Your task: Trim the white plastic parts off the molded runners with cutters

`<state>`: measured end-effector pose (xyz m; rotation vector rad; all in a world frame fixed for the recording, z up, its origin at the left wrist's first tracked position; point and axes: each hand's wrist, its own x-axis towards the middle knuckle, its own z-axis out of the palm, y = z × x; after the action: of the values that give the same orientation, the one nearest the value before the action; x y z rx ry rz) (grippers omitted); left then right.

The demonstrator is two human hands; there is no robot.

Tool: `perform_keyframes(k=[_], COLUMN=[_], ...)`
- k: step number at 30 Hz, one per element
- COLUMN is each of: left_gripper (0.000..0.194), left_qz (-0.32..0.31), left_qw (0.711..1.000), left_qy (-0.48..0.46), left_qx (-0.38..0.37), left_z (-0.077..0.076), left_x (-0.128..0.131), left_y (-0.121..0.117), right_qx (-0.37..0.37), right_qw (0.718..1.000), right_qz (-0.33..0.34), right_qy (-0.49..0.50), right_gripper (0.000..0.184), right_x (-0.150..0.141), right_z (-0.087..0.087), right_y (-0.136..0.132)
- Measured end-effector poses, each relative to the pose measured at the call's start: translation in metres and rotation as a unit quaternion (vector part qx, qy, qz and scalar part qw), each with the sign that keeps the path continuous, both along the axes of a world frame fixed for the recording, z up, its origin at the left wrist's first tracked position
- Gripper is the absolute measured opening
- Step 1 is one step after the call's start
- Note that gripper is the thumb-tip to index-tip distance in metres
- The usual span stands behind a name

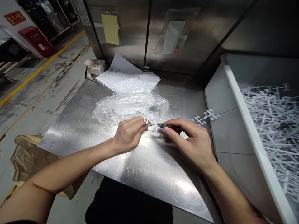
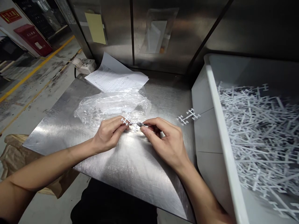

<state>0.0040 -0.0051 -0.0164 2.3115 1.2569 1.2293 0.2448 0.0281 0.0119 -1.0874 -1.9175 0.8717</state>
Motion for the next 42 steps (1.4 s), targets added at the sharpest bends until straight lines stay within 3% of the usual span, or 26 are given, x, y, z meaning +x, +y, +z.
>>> perform_keyframes(k=[13,20,29,42], left_gripper=[0.022,0.023,0.018,0.021], left_qz=[-0.019,-0.020,0.026,0.026], left_qw=[1.000,0.999,0.995,0.998], left_qy=[0.004,0.013,-0.004,0.013], left_qx=[-0.007,-0.035,-0.094,-0.048], left_z=[-0.001,0.002,-0.002,0.002], left_x=[-0.001,-0.003,-0.002,-0.002], left_y=[0.000,0.000,-0.003,-0.002], right_qx=[0.025,-0.021,-0.128,-0.101], right_qw=[0.999,0.999,0.992,0.995], right_qz=[0.017,-0.003,-0.011,0.011], right_qy=[-0.022,-0.024,0.002,0.025], right_gripper=[0.005,0.011,0.021,0.012], right_x=[0.001,0.000,-0.006,-0.008], right_z=[-0.002,-0.005,-0.013,0.000], right_y=[0.000,-0.001,-0.001,-0.008])
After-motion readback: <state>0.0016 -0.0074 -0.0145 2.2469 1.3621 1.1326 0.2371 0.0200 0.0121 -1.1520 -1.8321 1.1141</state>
